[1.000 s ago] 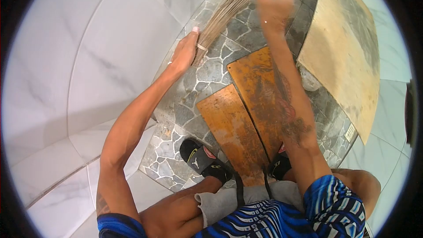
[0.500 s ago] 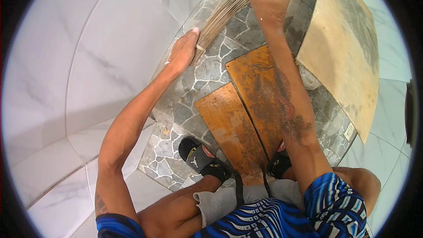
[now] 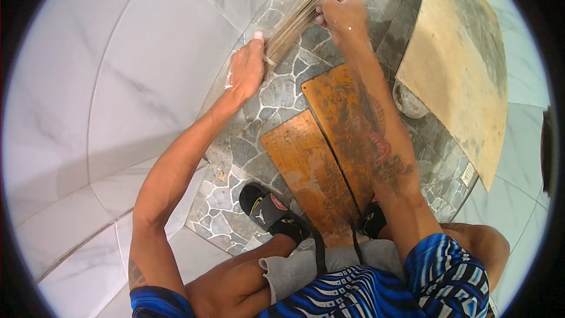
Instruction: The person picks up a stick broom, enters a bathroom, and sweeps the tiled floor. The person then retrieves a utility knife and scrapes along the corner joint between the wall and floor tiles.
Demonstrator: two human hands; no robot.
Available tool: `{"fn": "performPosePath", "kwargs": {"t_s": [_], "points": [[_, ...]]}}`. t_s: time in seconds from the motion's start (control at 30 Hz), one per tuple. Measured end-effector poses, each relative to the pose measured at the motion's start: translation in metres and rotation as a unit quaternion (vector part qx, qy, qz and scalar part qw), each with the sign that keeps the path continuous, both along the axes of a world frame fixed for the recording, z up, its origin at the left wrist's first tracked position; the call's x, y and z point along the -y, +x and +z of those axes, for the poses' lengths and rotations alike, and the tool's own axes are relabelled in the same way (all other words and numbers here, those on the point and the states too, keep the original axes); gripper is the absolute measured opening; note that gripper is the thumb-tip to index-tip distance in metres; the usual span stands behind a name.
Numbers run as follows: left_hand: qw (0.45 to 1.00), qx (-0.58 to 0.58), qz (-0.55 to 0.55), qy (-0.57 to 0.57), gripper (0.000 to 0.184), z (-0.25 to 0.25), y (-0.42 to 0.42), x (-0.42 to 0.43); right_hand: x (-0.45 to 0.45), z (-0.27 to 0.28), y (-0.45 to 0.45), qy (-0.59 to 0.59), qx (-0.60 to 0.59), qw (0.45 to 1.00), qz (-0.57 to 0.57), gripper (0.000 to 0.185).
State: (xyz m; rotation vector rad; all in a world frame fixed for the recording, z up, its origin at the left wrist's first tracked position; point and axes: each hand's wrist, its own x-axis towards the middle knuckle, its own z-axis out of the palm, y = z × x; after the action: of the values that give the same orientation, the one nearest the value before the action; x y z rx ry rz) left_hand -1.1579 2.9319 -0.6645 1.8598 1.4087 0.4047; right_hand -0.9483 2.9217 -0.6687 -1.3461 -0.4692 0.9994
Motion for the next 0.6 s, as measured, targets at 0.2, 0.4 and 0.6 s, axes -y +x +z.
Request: {"fn": "performPosePath", "kwargs": {"t_s": [0.2, 0.4, 0.6], "points": [[0.998, 0.012, -0.008, 0.058, 0.069, 0.003, -0.001, 0.005, 0.01, -0.002, -0.015, -0.007, -0.057, 0.997, 0.043, 0.014], [0.995, -0.026, -0.031, 0.088, 0.066, 0.009, -0.001, 0.006, 0.016, 0.003, -0.031, -0.023, -0.082, 0.994, 0.07, 0.014], [0.996, -0.027, -0.005, 0.085, 0.066, 0.009, 0.0, 0.004, 0.019, 0.003, -0.047, -0.053, -0.07, 0.993, 0.079, 0.014]]}}
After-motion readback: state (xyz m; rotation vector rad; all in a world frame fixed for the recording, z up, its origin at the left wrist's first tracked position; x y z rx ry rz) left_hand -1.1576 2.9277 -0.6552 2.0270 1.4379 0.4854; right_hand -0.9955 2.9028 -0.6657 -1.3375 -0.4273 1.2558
